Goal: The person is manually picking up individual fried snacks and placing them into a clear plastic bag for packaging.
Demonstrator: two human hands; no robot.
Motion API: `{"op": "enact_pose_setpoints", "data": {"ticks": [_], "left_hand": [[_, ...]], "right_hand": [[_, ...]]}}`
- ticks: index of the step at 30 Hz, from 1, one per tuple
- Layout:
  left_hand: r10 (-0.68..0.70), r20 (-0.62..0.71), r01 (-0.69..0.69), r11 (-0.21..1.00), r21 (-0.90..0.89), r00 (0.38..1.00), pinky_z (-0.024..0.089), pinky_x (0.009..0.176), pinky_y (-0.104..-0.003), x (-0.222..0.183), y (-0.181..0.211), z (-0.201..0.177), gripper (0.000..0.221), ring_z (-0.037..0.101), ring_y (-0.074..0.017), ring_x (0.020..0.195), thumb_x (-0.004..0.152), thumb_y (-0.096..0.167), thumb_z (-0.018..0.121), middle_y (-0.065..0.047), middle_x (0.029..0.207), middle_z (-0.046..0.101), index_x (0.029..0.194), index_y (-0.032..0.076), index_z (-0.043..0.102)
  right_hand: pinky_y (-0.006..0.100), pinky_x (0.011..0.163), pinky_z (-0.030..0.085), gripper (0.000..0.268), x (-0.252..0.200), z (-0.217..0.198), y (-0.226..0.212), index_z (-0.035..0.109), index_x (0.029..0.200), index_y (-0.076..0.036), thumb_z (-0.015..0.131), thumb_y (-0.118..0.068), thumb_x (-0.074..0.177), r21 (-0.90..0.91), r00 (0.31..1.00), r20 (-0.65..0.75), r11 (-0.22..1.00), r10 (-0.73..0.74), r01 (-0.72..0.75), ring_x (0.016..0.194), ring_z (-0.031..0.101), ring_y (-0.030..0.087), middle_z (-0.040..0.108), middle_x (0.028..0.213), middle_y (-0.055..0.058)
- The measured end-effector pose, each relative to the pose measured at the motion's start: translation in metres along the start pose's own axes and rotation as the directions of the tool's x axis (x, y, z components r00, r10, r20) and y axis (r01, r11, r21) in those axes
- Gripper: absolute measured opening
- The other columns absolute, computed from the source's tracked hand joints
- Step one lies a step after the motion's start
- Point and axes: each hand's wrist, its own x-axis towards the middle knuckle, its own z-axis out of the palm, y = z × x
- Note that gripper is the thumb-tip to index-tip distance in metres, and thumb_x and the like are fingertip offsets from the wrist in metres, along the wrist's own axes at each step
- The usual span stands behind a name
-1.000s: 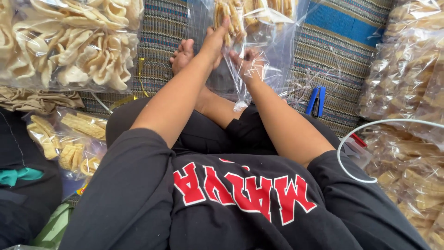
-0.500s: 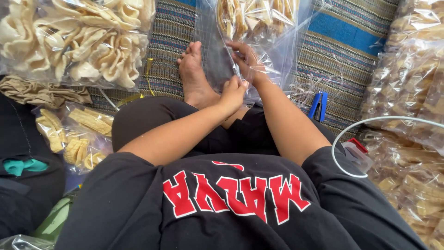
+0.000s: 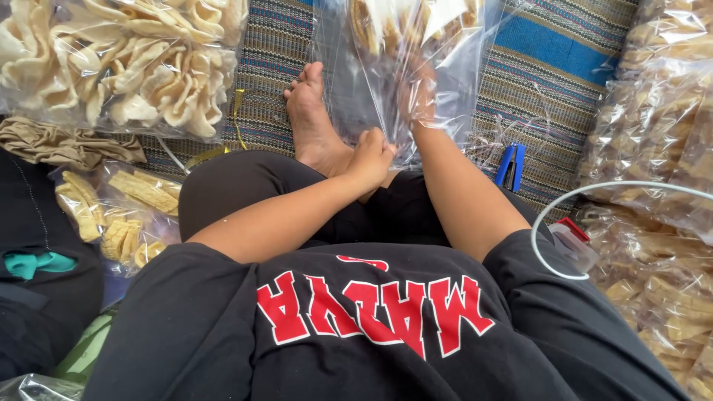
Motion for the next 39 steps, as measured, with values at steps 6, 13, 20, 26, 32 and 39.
{"op": "enact_pose_setpoints", "data": {"ticks": [6, 13, 20, 26, 32, 39], "left_hand": [[-0.097, -0.444, 0.017, 0.983, -0.180, 0.891, 0.031, 0.111, -0.045, 0.001, 0.039, -0.012, 0.070, 0.039, -0.0358, 0.128, 0.085, 0.041, 0.069, -0.019, 0.137, 0.032, 0.131, 0.004, 0.031], [0.626, -0.310, -0.360, 0.711, 0.605, 0.715, 0.014, 0.125, -0.058, 0.130, 0.078, -0.082, 0.068, 0.039, -0.0283, 0.148, 0.104, 0.040, 0.073, -0.005, 0.155, 0.047, 0.154, 0.019, 0.032], [0.370, 0.127, -0.340, 0.596, 0.727, 0.920, -0.012, 0.110, -0.076, 0.171, 0.041, -0.083, 0.056, -0.002, -0.0375, 0.147, 0.108, 0.053, 0.040, -0.010, 0.165, 0.012, 0.159, 0.031, 0.035], [0.477, 0.000, -0.268, 0.493, 0.828, 0.879, 0.026, 0.096, -0.061, 0.204, 0.049, -0.092, 0.050, 0.040, -0.0384, 0.130, 0.110, 0.057, 0.036, -0.013, 0.151, 0.043, 0.151, 0.031, 0.047], [0.298, 0.128, -0.287, 0.582, 0.761, 0.946, -0.004, 0.109, -0.075, 0.171, 0.072, -0.097, 0.062, 0.010, -0.0436, 0.150, 0.104, 0.070, 0.037, -0.020, 0.167, 0.020, 0.160, 0.046, 0.030], [0.222, 0.188, -0.281, 0.542, 0.792, 0.957, -0.024, 0.106, -0.076, 0.180, 0.050, -0.081, 0.074, -0.033, -0.0338, 0.143, 0.109, 0.067, 0.030, -0.006, 0.170, -0.019, 0.171, 0.038, 0.001]], "right_hand": [[0.036, 0.084, 0.059, 0.017, -0.006, 0.009, -0.006, 0.073, 0.104, -0.013, 0.068, -0.007, 0.088, -0.229, 0.991, -0.084, 0.966, 0.105, -0.121, 0.096, 0.069, 0.023, 0.066, 0.106, 0.009], [0.034, 0.085, 0.052, 0.050, -0.008, 0.007, 0.006, 0.038, 0.111, -0.008, 0.070, -0.039, 0.089, 0.039, 0.893, -0.084, 0.897, 0.442, -0.440, 0.089, 0.059, 0.018, 0.050, 0.099, 0.007], [0.031, 0.081, 0.060, 0.044, -0.011, 0.014, 0.044, 0.049, 0.128, -0.007, 0.076, -0.019, 0.095, 0.475, 0.956, 0.042, 0.837, 0.289, -0.274, 0.086, 0.068, 0.017, 0.067, 0.102, 0.008], [0.033, 0.087, 0.059, 0.059, -0.013, 0.005, 0.019, 0.043, 0.132, -0.004, 0.077, -0.030, 0.092, 0.334, 0.926, 0.039, 0.868, 0.376, -0.367, 0.091, 0.070, 0.019, 0.066, 0.108, 0.011], [0.028, 0.077, 0.053, 0.029, 0.007, 0.006, -0.013, 0.061, 0.130, -0.010, 0.064, -0.012, 0.101, 0.647, 0.891, 0.147, 0.640, 0.429, -0.415, 0.089, 0.062, 0.015, 0.064, 0.103, 0.005], [0.029, 0.082, 0.060, 0.033, -0.012, 0.021, 0.037, 0.050, 0.127, -0.001, 0.060, -0.005, 0.096, 0.502, 0.936, -0.046, 0.818, 0.350, -0.281, 0.090, 0.066, 0.016, 0.064, 0.108, 0.013]]}}
